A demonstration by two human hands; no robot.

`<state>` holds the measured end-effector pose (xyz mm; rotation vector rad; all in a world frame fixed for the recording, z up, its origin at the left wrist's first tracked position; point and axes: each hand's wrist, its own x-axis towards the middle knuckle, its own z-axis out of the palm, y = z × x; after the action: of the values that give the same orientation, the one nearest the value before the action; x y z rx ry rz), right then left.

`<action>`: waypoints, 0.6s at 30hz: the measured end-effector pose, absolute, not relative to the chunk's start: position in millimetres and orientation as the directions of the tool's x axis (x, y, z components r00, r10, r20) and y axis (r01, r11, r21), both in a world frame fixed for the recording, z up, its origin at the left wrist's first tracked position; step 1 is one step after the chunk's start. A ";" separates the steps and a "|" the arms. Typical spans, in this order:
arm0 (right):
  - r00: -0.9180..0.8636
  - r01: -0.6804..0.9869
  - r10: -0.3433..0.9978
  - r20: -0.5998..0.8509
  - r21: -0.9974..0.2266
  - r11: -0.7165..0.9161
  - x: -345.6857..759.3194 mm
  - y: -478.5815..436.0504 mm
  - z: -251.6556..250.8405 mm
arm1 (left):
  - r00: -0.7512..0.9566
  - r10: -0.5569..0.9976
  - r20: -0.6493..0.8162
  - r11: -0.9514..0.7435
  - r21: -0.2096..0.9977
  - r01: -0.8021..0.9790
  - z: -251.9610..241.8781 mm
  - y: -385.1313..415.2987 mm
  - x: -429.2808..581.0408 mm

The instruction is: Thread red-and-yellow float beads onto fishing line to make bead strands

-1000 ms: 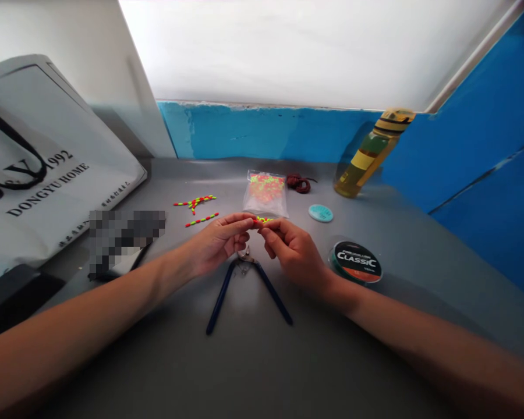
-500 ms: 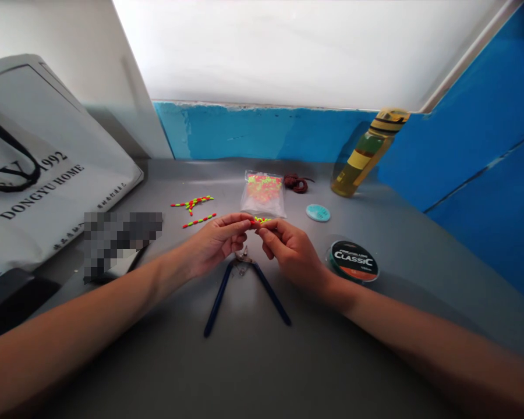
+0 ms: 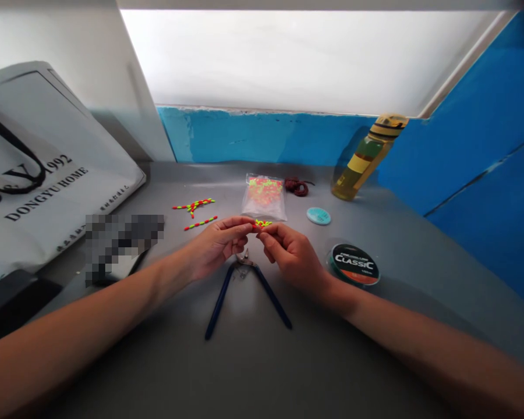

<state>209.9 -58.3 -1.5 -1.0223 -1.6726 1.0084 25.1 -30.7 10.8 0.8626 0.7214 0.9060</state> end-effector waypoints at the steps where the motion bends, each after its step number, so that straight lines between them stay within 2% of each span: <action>1: -0.250 0.193 0.927 0.279 -0.924 0.330 209.9 -58.1 -1.7 | 0.435 0.885 -0.168 0.341 0.870 -0.357 11.0 -30.7 25.0; 4: -0.250 0.201 0.925 0.287 -0.919 0.339 209.9 -57.7 -2.2 | 0.424 0.892 -0.155 0.313 0.889 -0.334 11.0 -30.7 25.5; 10: -0.253 0.236 0.927 0.275 -0.912 0.335 209.1 -57.0 -2.2 | 0.350 0.935 -0.056 0.154 0.954 -0.257 7.8 -30.1 28.2; 18: -0.283 0.224 0.929 0.237 -0.926 0.304 207.2 -56.6 -5.4 | 0.370 0.924 -0.100 0.204 0.946 -0.253 4.7 -29.7 26.8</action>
<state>207.2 -56.6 -5.4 -1.0506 -1.7137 1.0347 26.8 -29.7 4.7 1.0360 0.8114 0.9604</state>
